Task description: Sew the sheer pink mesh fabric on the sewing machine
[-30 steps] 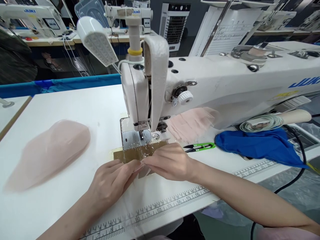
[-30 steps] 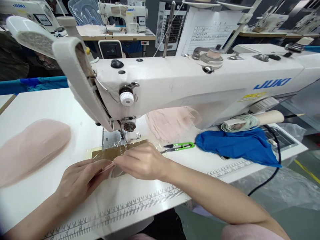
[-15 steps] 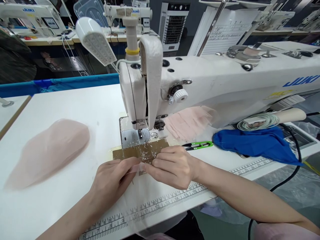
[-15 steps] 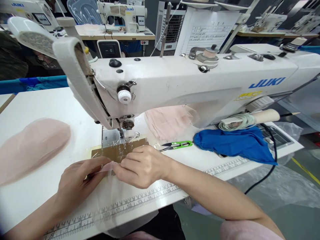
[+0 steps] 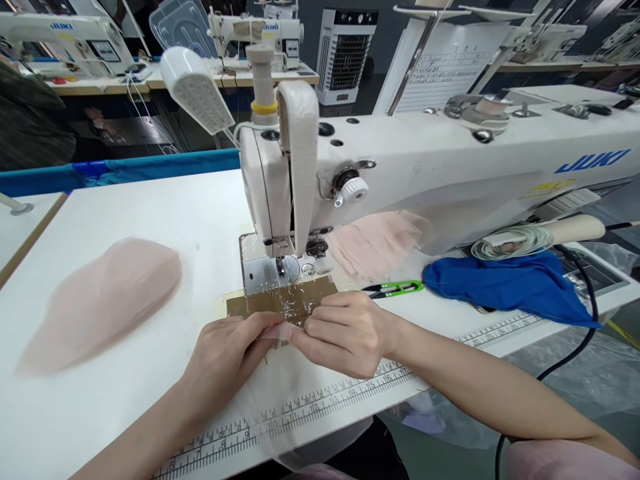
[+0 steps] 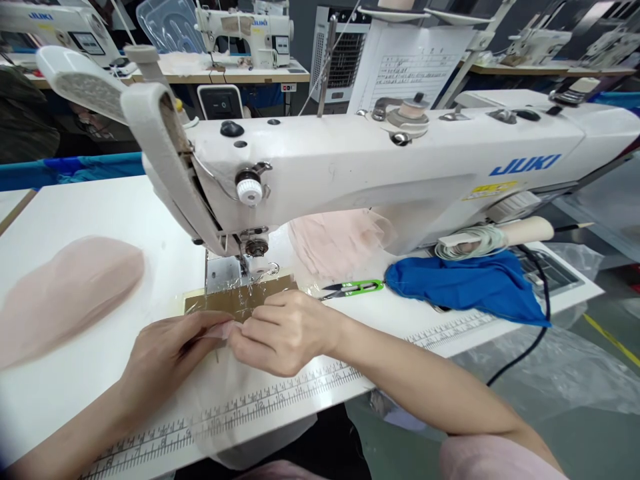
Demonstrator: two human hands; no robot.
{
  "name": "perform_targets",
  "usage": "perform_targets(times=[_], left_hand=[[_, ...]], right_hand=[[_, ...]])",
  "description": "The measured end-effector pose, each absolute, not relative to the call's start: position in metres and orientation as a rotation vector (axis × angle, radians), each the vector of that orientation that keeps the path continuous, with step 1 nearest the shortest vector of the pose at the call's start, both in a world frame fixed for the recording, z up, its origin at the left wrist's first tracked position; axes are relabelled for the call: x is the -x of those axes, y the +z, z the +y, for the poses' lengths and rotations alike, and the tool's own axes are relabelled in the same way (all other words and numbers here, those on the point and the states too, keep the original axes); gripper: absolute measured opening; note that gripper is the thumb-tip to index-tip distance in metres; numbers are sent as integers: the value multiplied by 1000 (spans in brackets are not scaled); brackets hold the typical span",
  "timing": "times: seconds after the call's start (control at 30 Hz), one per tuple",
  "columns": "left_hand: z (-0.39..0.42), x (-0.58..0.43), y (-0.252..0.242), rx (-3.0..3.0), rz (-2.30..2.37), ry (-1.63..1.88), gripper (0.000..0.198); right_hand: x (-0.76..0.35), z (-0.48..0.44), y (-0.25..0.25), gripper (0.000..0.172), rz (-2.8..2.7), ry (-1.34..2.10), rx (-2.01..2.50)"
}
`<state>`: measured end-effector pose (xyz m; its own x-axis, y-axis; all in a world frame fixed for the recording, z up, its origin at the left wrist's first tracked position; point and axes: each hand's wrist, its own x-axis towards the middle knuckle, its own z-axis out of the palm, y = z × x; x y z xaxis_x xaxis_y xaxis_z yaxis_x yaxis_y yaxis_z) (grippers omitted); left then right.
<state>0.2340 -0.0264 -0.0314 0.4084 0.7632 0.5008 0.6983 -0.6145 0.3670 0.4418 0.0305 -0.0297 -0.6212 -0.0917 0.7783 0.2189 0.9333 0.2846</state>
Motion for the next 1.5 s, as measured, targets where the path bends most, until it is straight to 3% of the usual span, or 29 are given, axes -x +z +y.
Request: perform_targets(times=[0.1, 0.27, 0.37, 0.53, 0.6, 0.97, 1.13, 1.3, 1.5], left_hand=[[-27, -237, -26, -2322, 1318, 920, 18], [-26, -242, -25, -2076, 1202, 652, 26], [-24, -244, -35, -2338, 1386, 733, 27], [-19, -245, -45, -2510, 1720, 695, 17], [-17, -244, -44, -2518, 1809, 650, 23], [-20, -247, -39, -3123, 1459, 752, 20], [-14, -247, -38, -3033, 1458, 726, 19], [-1, -243, -43, -2956, 1451, 709, 23], [-6, -242, -42, -2980, 1492, 660, 29]], right_hand=[[-446, 29, -23, 17, -2306, -238, 144], [-451, 31, -9, 10, -2434, 1022, 610], [-447, 37, -13, 10, -2312, 1261, 888], [-437, 45, -32, 11, -2280, 962, 1002], [-435, 47, -37, 12, -2296, 832, 1034], [-432, 51, -43, 22, -2472, 417, 1193], [-446, 57, -33, 31, -2552, -44, 1351], [-446, 43, -34, 28, -2561, -243, 986], [-441, 35, -45, 22, -2590, -349, 939]])
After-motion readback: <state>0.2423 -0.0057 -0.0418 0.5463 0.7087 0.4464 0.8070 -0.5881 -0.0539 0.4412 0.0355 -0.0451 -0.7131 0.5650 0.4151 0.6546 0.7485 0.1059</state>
